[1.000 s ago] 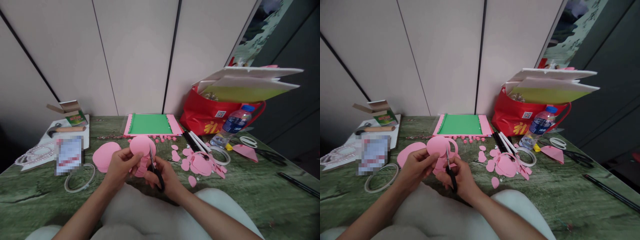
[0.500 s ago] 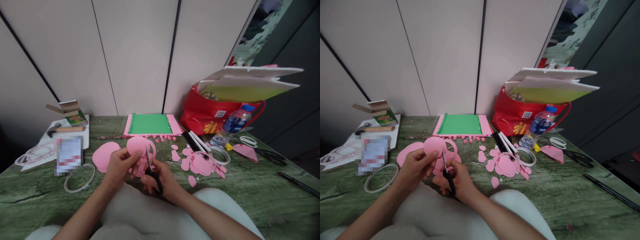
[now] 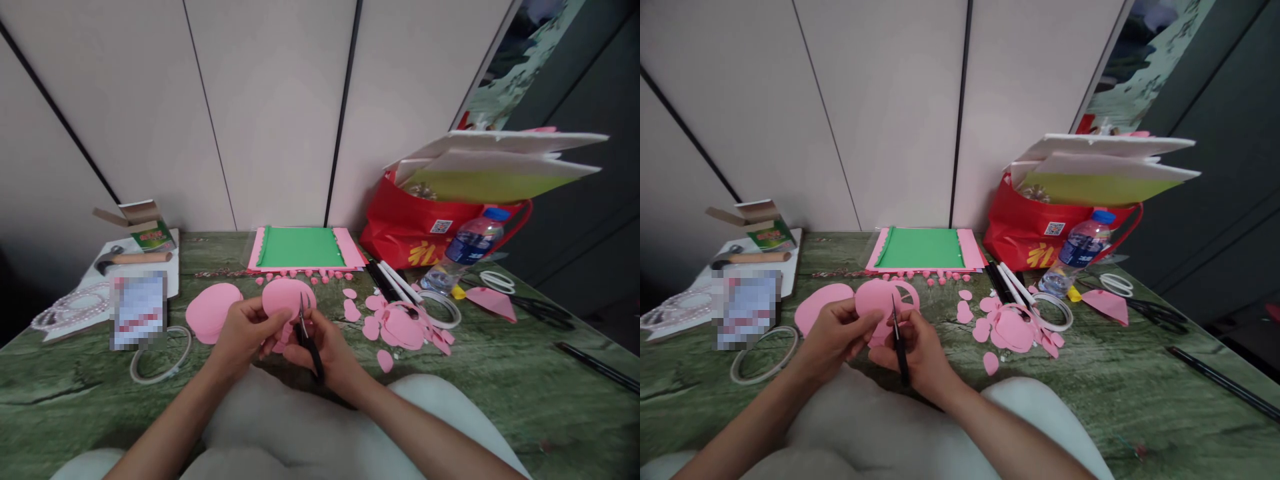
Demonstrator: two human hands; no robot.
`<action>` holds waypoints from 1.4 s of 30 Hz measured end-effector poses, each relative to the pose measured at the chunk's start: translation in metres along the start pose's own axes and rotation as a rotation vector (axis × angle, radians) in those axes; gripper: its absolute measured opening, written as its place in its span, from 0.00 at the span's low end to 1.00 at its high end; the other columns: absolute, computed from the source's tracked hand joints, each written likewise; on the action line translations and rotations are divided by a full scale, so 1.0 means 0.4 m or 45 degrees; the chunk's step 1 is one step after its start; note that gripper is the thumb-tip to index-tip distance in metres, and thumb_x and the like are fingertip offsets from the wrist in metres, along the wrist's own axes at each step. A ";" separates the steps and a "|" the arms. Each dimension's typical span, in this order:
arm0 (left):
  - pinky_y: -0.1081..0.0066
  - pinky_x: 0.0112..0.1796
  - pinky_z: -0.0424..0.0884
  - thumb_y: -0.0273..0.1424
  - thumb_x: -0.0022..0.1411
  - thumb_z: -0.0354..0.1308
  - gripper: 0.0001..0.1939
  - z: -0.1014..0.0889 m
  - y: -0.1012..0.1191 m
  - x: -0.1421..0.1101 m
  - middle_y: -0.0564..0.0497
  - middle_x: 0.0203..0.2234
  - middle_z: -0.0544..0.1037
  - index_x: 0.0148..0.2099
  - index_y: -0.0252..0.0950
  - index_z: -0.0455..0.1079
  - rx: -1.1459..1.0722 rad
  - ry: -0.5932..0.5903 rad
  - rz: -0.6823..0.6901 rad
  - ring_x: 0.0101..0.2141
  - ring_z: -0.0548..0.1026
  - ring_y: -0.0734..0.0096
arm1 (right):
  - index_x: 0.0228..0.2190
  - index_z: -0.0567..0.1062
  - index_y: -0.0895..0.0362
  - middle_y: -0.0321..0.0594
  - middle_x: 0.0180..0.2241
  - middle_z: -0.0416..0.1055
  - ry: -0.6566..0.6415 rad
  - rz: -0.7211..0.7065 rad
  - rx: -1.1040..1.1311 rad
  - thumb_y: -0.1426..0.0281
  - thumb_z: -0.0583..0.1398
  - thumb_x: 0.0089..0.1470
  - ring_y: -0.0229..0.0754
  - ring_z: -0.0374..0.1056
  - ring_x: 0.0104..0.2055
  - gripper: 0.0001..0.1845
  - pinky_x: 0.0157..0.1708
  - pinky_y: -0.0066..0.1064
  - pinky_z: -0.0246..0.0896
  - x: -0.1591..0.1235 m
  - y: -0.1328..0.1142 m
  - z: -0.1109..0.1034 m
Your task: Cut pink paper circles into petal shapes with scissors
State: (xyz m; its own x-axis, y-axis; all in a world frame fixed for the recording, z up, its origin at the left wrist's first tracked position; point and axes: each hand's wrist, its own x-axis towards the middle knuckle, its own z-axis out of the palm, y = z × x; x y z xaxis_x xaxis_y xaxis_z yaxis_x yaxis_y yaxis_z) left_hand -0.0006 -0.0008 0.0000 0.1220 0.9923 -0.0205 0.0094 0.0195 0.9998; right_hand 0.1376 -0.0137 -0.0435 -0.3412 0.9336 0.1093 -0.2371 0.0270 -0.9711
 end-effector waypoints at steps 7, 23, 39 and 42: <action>0.84 0.08 0.51 0.29 0.46 0.62 0.09 0.001 0.000 0.000 0.59 0.08 0.65 0.20 0.32 0.65 0.022 0.004 0.009 0.08 0.57 0.86 | 0.32 0.64 0.55 0.28 0.19 0.60 -0.032 -0.012 0.024 0.61 0.66 0.39 0.32 0.56 0.20 0.21 0.20 0.24 0.51 -0.004 0.002 -0.002; 0.83 0.10 0.47 0.29 0.46 0.62 0.11 -0.004 -0.005 0.003 0.61 0.09 0.63 0.20 0.33 0.62 -0.014 0.053 0.039 0.09 0.56 0.87 | 0.28 0.63 0.57 0.28 0.15 0.62 0.021 0.090 -0.044 0.59 0.64 0.37 0.30 0.55 0.14 0.20 0.13 0.21 0.48 -0.006 -0.018 0.003; 0.82 0.10 0.51 0.34 0.50 0.60 0.12 0.004 0.005 0.001 0.60 0.10 0.65 0.22 0.34 0.62 -0.111 0.063 0.039 0.09 0.58 0.85 | 0.26 0.64 0.56 0.25 0.11 0.60 0.000 0.083 -0.024 0.60 0.64 0.38 0.31 0.56 0.13 0.17 0.13 0.22 0.51 -0.008 -0.025 0.003; 0.81 0.10 0.56 0.34 0.52 0.58 0.10 0.005 0.007 0.001 0.59 0.13 0.69 0.25 0.34 0.63 -0.162 -0.009 0.041 0.10 0.62 0.82 | 0.25 0.63 0.56 0.25 0.11 0.60 -0.009 0.111 -0.030 0.59 0.64 0.37 0.30 0.56 0.12 0.18 0.13 0.22 0.51 -0.009 -0.023 0.005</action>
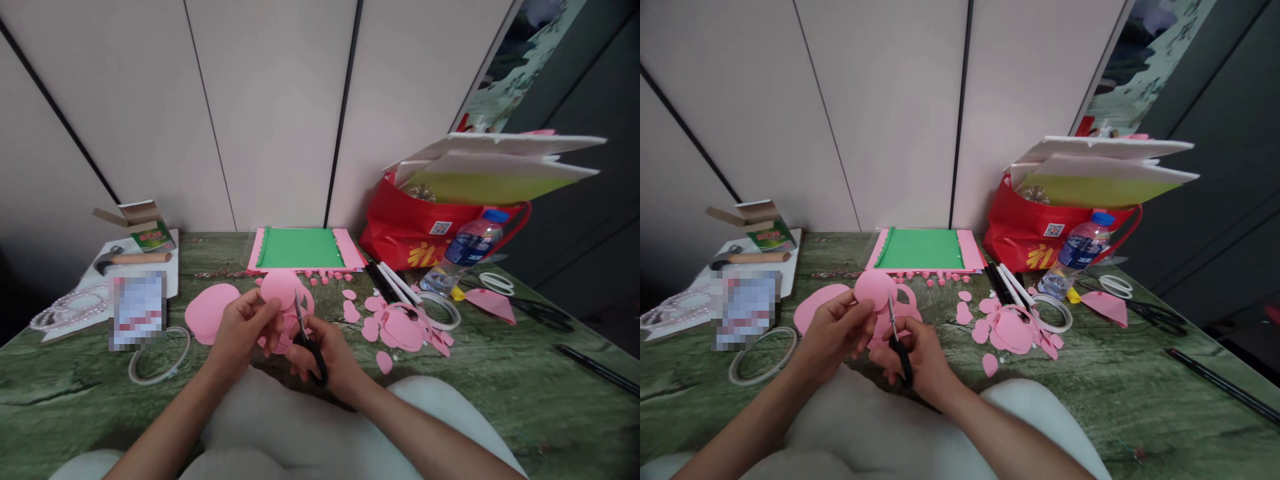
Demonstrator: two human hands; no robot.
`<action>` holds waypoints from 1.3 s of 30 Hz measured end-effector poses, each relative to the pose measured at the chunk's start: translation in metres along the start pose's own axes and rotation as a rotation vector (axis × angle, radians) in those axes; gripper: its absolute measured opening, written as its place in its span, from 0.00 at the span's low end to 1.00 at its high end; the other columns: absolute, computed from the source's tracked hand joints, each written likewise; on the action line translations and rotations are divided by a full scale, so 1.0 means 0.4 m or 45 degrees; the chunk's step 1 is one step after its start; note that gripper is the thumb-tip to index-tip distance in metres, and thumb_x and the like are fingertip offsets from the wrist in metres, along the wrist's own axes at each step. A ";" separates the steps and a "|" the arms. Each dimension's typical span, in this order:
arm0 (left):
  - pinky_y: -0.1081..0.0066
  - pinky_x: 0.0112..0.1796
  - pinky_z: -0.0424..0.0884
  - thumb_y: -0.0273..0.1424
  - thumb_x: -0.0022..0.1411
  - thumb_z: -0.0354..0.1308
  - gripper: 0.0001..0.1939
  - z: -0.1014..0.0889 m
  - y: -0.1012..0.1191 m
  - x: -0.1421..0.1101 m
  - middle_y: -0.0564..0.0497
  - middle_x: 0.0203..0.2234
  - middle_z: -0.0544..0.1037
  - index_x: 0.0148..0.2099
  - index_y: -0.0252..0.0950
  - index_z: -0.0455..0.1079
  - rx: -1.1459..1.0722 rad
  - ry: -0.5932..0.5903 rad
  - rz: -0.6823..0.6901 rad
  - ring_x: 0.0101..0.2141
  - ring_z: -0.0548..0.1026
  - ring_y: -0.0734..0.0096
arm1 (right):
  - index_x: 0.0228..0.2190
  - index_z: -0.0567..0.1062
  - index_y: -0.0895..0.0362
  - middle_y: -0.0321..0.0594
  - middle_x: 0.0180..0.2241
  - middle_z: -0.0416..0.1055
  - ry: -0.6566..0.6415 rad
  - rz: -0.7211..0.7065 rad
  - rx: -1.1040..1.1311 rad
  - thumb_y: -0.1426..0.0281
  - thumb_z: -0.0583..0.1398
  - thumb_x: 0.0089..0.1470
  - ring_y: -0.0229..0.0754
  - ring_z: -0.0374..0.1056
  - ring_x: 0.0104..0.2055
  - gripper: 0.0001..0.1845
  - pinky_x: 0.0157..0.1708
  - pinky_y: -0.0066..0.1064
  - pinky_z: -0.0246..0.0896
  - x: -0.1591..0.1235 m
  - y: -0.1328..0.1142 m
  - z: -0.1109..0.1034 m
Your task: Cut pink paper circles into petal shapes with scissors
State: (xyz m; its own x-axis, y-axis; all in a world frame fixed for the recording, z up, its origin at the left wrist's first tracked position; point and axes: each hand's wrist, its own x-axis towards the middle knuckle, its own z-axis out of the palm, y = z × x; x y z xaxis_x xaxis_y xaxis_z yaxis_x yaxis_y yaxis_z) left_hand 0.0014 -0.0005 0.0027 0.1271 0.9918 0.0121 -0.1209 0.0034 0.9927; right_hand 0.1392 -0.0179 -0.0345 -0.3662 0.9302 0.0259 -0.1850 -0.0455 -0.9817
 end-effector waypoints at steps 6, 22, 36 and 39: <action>0.83 0.09 0.53 0.31 0.49 0.61 0.10 -0.003 -0.001 0.000 0.58 0.12 0.68 0.22 0.32 0.65 0.097 0.021 -0.004 0.09 0.61 0.85 | 0.27 0.63 0.56 0.26 0.12 0.62 -0.020 -0.009 -0.014 0.58 0.64 0.39 0.31 0.57 0.12 0.19 0.12 0.21 0.50 -0.001 0.011 -0.002; 0.83 0.09 0.52 0.30 0.46 0.62 0.08 -0.004 -0.003 -0.002 0.59 0.10 0.66 0.22 0.33 0.67 0.194 -0.018 -0.034 0.09 0.59 0.85 | 0.30 0.63 0.55 0.30 0.21 0.62 0.010 -0.092 0.070 0.61 0.66 0.37 0.32 0.55 0.21 0.21 0.21 0.23 0.50 0.008 0.013 -0.008; 0.83 0.09 0.49 0.33 0.45 0.63 0.12 -0.004 -0.003 -0.001 0.60 0.10 0.65 0.20 0.34 0.64 0.212 0.038 -0.025 0.09 0.57 0.86 | 0.27 0.63 0.57 0.27 0.16 0.61 0.085 -0.013 -0.003 0.62 0.65 0.36 0.29 0.54 0.15 0.18 0.14 0.21 0.49 0.004 -0.006 -0.001; 0.82 0.09 0.48 0.33 0.45 0.63 0.12 -0.001 0.000 -0.002 0.60 0.10 0.65 0.20 0.33 0.64 0.210 0.062 -0.035 0.09 0.56 0.86 | 0.27 0.63 0.56 0.27 0.15 0.61 0.079 -0.002 0.000 0.62 0.65 0.36 0.29 0.54 0.15 0.19 0.14 0.21 0.49 0.004 -0.010 -0.002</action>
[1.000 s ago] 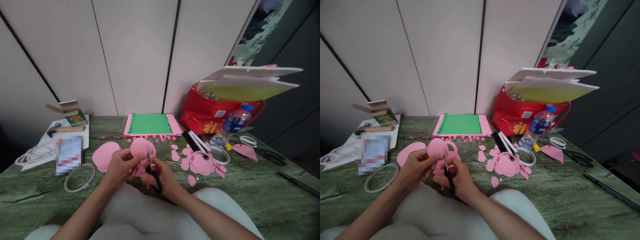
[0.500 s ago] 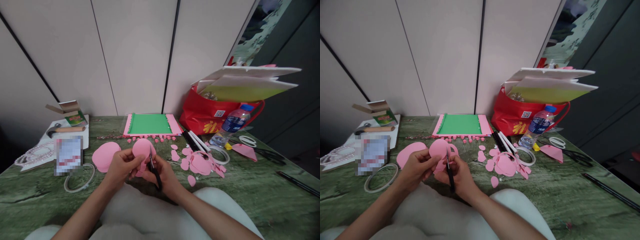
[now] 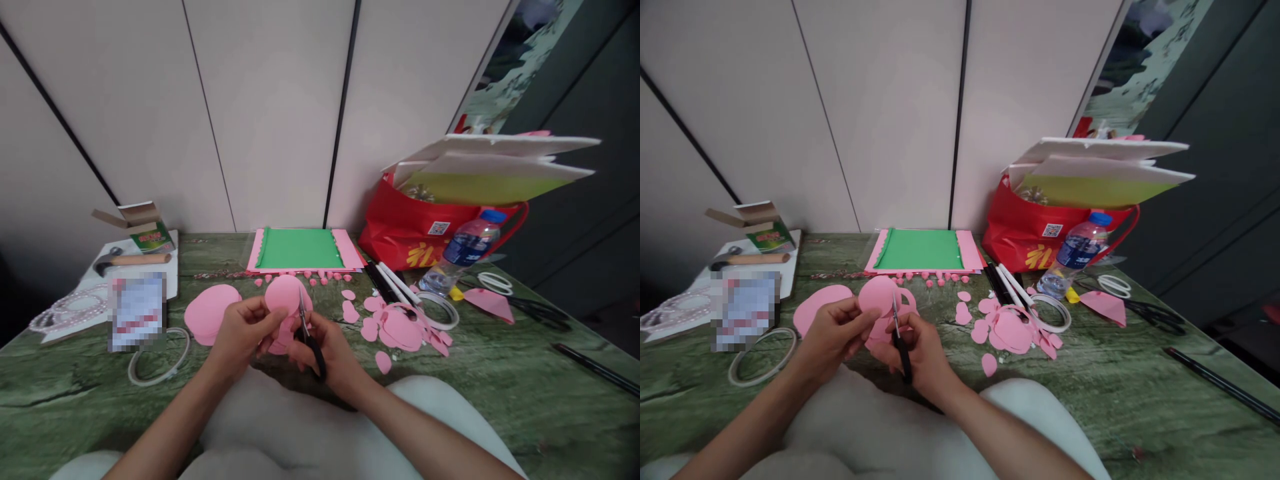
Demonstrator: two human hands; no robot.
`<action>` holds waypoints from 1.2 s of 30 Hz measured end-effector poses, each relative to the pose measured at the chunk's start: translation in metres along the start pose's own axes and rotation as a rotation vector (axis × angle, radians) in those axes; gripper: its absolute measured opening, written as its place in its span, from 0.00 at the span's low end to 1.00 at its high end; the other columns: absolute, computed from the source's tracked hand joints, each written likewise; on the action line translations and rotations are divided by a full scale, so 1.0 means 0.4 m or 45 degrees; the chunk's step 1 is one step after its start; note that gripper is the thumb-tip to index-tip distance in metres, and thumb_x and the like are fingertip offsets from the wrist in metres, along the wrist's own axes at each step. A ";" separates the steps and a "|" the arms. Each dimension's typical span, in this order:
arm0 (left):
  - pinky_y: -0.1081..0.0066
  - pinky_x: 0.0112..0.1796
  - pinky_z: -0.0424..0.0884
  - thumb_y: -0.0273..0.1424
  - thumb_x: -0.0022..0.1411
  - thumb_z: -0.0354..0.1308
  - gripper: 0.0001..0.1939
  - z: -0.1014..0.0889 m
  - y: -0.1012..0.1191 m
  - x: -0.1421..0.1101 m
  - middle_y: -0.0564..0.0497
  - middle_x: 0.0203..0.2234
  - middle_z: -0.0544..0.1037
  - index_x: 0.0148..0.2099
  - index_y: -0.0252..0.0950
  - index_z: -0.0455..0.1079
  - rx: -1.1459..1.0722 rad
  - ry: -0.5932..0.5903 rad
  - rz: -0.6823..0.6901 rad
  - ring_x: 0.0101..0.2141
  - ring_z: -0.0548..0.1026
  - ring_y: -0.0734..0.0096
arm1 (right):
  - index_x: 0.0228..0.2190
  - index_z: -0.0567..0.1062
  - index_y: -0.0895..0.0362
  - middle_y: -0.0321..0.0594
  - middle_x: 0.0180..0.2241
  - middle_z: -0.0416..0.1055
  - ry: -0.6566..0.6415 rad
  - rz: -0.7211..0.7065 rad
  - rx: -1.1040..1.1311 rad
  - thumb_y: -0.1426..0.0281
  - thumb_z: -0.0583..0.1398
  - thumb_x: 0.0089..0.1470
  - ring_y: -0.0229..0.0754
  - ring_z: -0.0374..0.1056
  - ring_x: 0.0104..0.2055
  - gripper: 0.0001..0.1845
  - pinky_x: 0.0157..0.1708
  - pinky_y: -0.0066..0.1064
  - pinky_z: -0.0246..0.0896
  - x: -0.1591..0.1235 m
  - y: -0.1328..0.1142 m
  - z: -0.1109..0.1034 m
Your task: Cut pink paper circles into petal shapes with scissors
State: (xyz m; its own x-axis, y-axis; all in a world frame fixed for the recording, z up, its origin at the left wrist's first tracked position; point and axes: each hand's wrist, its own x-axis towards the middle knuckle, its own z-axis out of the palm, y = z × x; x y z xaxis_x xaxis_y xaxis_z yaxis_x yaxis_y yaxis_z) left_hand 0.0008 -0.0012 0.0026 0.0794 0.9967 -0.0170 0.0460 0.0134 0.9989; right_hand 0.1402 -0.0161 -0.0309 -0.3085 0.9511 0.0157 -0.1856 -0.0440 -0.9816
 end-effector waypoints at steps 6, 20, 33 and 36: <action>0.82 0.10 0.47 0.33 0.45 0.63 0.12 0.000 -0.001 0.002 0.60 0.10 0.64 0.21 0.33 0.64 -0.029 0.036 0.008 0.09 0.55 0.86 | 0.26 0.62 0.56 0.26 0.13 0.60 0.003 0.024 0.020 0.61 0.64 0.35 0.29 0.53 0.13 0.19 0.12 0.20 0.46 0.001 -0.003 0.002; 0.84 0.10 0.49 0.34 0.51 0.60 0.13 -0.005 -0.004 0.003 0.60 0.10 0.64 0.22 0.33 0.61 -0.149 0.044 0.058 0.09 0.57 0.87 | 0.26 0.64 0.57 0.25 0.10 0.60 0.008 0.001 0.003 0.63 0.63 0.37 0.31 0.56 0.12 0.16 0.13 0.21 0.50 0.003 0.013 -0.002; 0.84 0.10 0.53 0.30 0.49 0.61 0.12 -0.004 -0.005 0.000 0.59 0.09 0.66 0.19 0.32 0.64 -0.071 -0.063 0.043 0.09 0.60 0.86 | 0.27 0.63 0.56 0.31 0.19 0.67 -0.126 -0.022 0.050 0.59 0.65 0.37 0.31 0.60 0.15 0.20 0.15 0.22 0.54 0.001 0.029 0.001; 0.84 0.09 0.53 0.30 0.50 0.60 0.12 -0.002 -0.004 -0.001 0.59 0.08 0.66 0.19 0.32 0.65 -0.020 -0.121 0.030 0.09 0.60 0.86 | 0.30 0.63 0.56 0.34 0.23 0.69 -0.112 -0.072 0.074 0.59 0.66 0.36 0.35 0.64 0.21 0.22 0.21 0.25 0.59 0.005 0.029 0.000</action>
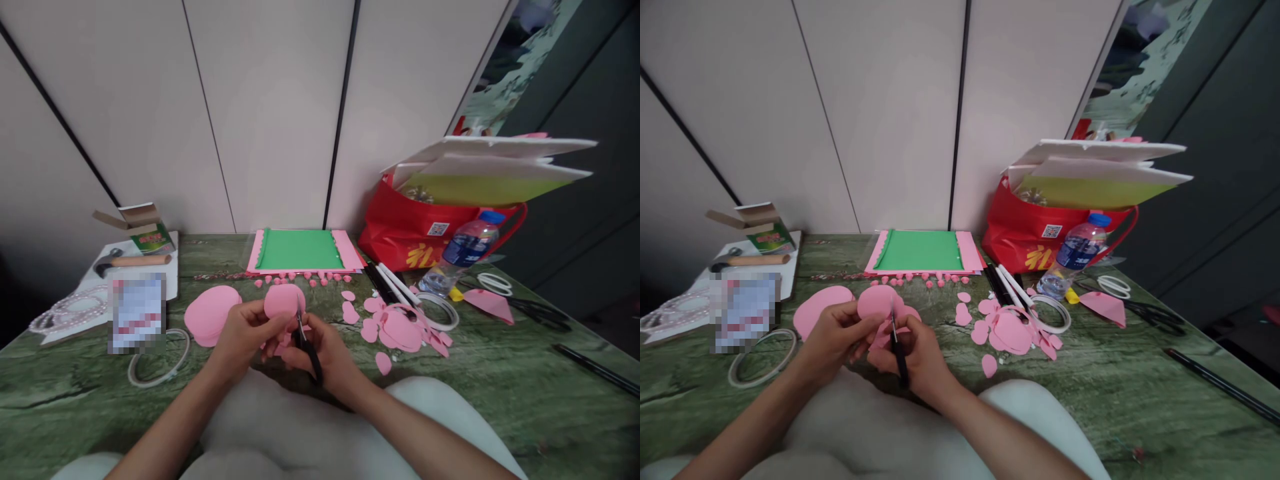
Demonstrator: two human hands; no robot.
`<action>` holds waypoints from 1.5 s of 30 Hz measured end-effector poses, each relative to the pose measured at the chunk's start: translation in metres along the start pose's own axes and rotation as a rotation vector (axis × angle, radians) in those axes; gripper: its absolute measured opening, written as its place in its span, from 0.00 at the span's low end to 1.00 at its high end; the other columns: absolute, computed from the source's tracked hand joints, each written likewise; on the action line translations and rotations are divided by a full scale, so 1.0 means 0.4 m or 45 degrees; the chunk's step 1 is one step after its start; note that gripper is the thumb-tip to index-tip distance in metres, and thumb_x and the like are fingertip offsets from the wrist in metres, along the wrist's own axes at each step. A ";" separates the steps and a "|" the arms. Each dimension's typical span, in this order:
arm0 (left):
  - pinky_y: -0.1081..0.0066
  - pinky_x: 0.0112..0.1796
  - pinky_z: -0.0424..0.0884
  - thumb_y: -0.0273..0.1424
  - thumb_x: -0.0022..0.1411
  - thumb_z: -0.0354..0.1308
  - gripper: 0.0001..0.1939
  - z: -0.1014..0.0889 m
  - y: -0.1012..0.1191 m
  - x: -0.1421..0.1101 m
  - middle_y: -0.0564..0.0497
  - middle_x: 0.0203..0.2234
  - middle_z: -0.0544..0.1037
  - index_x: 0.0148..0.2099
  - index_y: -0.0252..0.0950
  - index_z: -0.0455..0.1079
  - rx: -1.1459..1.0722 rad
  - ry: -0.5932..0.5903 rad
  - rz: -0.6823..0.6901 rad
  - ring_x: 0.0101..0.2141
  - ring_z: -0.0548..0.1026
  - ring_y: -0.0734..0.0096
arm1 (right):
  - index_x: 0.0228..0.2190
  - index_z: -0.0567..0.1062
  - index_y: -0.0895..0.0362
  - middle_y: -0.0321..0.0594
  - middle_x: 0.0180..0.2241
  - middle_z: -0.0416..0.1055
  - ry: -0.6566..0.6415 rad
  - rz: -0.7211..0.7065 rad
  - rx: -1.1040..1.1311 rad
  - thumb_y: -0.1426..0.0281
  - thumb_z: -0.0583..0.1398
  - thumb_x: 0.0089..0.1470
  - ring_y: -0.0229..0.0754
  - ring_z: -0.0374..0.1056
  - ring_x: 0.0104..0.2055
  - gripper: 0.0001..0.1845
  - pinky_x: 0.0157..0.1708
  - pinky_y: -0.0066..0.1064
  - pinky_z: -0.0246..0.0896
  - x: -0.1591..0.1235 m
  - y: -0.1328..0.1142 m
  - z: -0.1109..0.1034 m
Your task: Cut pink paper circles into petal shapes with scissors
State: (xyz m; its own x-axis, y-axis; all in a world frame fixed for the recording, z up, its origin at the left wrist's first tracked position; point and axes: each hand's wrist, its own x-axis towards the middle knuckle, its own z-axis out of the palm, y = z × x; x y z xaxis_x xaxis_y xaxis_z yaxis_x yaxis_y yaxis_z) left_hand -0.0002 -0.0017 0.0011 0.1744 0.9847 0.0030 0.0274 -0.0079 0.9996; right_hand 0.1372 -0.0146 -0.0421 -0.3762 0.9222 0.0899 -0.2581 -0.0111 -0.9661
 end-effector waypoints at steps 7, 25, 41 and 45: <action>0.84 0.09 0.55 0.31 0.50 0.60 0.11 0.003 0.000 0.002 0.59 0.10 0.67 0.20 0.32 0.66 0.026 -0.044 -0.006 0.09 0.61 0.85 | 0.31 0.64 0.55 0.36 0.25 0.69 0.019 -0.058 -0.029 0.57 0.66 0.36 0.39 0.67 0.26 0.23 0.28 0.31 0.62 0.003 -0.005 0.000; 0.84 0.10 0.53 0.32 0.50 0.59 0.12 0.000 -0.002 0.002 0.59 0.09 0.66 0.20 0.33 0.65 0.042 0.039 -0.003 0.09 0.60 0.85 | 0.29 0.64 0.57 0.29 0.17 0.63 0.073 -0.027 -0.043 0.61 0.65 0.38 0.29 0.54 0.16 0.20 0.16 0.21 0.50 0.000 0.002 -0.003; 0.82 0.11 0.51 0.32 0.47 0.62 0.12 -0.004 -0.008 0.008 0.60 0.10 0.65 0.21 0.33 0.63 -0.111 0.128 0.000 0.09 0.58 0.86 | 0.27 0.63 0.57 0.26 0.13 0.61 0.093 0.076 -0.075 0.62 0.63 0.37 0.29 0.53 0.13 0.17 0.12 0.20 0.46 -0.003 -0.020 0.001; 0.82 0.11 0.52 0.34 0.47 0.62 0.14 -0.001 -0.003 0.008 0.60 0.09 0.64 0.20 0.33 0.62 -0.167 0.160 0.018 0.09 0.58 0.86 | 0.26 0.63 0.56 0.27 0.13 0.62 0.095 0.099 -0.056 0.62 0.64 0.36 0.30 0.54 0.13 0.18 0.12 0.21 0.46 -0.003 -0.019 -0.001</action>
State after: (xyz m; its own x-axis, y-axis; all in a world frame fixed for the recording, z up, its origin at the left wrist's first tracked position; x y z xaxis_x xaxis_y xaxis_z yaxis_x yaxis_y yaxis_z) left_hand 0.0000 0.0016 0.0000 0.0493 0.9987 0.0124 -0.1045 -0.0072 0.9945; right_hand 0.1399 -0.0155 -0.0350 -0.3262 0.9453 -0.0021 -0.1909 -0.0680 -0.9793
